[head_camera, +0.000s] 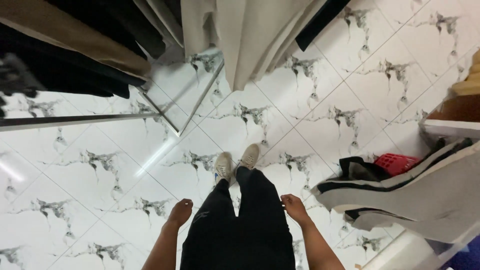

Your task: The person picks up a pair of pants, attaches them to a clip hanger, and hangs them on a clothing rack.

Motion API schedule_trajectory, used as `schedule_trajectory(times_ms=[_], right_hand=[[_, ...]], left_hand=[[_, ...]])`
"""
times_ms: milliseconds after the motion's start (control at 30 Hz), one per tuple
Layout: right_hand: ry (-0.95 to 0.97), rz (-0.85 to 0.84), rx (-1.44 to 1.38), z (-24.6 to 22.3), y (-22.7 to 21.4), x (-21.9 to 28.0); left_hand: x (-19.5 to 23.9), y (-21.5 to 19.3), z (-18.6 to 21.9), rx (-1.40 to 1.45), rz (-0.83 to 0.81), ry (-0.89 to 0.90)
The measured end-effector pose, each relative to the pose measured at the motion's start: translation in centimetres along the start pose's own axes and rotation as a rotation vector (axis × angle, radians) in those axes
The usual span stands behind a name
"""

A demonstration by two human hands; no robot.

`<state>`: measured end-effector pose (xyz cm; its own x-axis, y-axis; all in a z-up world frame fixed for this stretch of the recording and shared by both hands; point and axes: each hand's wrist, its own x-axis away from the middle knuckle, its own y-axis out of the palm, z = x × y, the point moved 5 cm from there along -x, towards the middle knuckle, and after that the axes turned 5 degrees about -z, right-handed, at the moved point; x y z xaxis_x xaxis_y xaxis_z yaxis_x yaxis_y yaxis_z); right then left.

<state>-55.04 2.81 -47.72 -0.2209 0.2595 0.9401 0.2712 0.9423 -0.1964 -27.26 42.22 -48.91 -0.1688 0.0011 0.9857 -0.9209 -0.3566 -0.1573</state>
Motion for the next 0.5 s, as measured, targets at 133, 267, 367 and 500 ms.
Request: schedule_trajectory(times_ms=[133,267,367,500], right_hand=[[0.155,-0.065,0.07,4.5,0.2,-7.1],[-0.012,-0.111,0.356,2.1,-0.8,-13.6],[-0.097,-0.042,0.265,-8.0,-1.8,-16.1],[-0.157,-0.004,0.197,-12.7,-0.3,-26.2]], left_hand=[[-1.8,2.1,7.1,-0.056,0.003,0.075],[0.1,3.9,17.7,0.029,-0.075,0.31],[-7.2,6.2,20.8,0.033,-0.13,0.366],[-19.4,9.4,20.3,-0.141,-0.185,0.424]])
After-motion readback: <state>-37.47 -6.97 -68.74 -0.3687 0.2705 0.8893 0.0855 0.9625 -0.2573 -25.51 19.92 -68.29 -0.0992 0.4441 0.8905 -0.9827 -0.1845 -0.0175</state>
